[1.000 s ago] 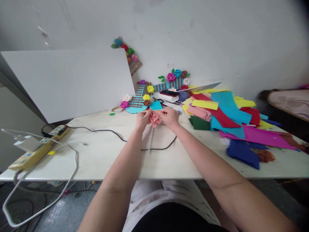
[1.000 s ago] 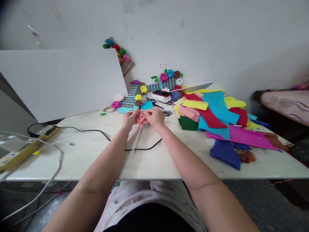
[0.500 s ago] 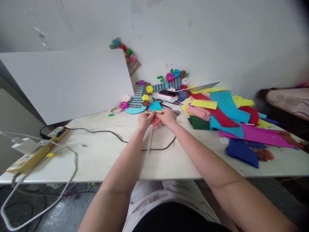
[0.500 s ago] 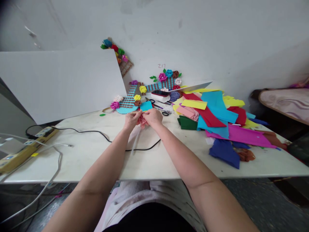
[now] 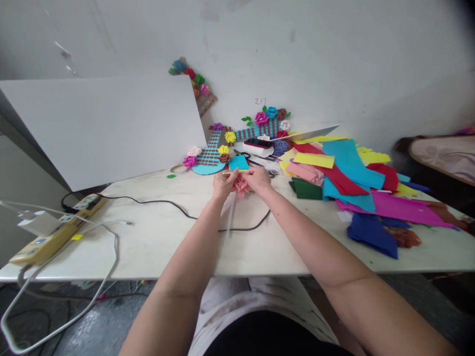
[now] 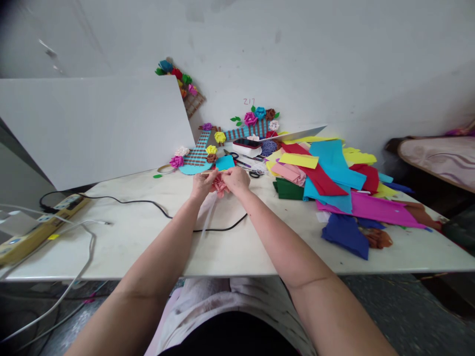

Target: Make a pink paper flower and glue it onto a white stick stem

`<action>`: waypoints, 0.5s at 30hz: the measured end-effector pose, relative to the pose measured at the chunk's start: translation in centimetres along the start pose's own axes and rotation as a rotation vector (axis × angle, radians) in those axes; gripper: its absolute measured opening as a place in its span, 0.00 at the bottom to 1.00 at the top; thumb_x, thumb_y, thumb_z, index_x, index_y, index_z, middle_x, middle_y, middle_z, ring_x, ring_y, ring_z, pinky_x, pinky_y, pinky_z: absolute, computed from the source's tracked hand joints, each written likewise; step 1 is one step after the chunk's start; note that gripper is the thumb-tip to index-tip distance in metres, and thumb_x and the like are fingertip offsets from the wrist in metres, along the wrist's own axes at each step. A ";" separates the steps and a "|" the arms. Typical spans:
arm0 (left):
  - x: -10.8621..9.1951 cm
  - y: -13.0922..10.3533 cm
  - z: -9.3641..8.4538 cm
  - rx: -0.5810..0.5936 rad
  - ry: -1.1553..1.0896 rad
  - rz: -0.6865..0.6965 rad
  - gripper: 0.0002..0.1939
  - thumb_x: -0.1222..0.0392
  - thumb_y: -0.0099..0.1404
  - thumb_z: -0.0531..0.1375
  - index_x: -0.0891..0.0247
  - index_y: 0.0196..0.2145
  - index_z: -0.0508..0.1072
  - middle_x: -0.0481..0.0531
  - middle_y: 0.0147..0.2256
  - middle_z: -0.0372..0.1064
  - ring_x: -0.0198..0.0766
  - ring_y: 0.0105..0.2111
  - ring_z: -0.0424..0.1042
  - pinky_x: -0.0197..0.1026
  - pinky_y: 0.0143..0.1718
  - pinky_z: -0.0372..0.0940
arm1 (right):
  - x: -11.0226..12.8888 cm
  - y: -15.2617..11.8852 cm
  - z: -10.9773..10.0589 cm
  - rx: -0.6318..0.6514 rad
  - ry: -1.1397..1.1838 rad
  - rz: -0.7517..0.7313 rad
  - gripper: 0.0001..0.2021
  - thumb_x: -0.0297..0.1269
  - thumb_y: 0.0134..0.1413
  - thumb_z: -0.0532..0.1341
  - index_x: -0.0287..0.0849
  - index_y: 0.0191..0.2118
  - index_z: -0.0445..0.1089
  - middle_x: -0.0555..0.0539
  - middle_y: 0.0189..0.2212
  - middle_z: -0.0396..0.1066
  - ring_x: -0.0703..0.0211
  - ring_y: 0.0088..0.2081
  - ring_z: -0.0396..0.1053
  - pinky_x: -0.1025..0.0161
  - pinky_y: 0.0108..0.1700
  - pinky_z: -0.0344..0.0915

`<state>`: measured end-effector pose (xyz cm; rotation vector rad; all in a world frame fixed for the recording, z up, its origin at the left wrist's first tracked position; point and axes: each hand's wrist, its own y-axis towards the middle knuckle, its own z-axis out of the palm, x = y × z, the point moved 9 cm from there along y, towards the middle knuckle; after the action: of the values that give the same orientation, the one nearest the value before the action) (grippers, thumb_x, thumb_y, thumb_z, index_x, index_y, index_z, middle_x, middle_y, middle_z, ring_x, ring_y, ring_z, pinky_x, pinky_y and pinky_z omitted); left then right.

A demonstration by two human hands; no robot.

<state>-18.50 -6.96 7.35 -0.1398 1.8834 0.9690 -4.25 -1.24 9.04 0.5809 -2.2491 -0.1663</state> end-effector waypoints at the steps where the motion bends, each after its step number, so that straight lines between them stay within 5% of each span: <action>1: 0.0 0.0 0.0 -0.003 -0.001 -0.002 0.24 0.45 0.57 0.59 0.64 0.13 0.60 0.46 0.15 0.52 0.31 0.20 0.54 0.35 0.23 0.50 | -0.2 0.1 0.1 0.006 0.028 0.004 0.11 0.41 0.47 0.59 0.44 0.29 0.79 0.49 0.28 0.77 0.60 0.32 0.72 0.68 0.32 0.62; 15: -0.4 -0.5 0.2 0.019 -0.176 -0.097 0.25 0.43 0.54 0.61 0.64 0.12 0.61 0.47 0.15 0.55 0.30 0.19 0.55 0.35 0.21 0.51 | -1.9 1.2 1.0 0.019 0.194 0.069 0.11 0.40 0.41 0.60 0.41 0.26 0.77 0.51 0.21 0.73 0.61 0.27 0.69 0.68 0.30 0.61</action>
<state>-17.91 -7.24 7.32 -0.1293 1.7089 0.8684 -4.26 0.63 7.44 0.5061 -2.0807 -0.0506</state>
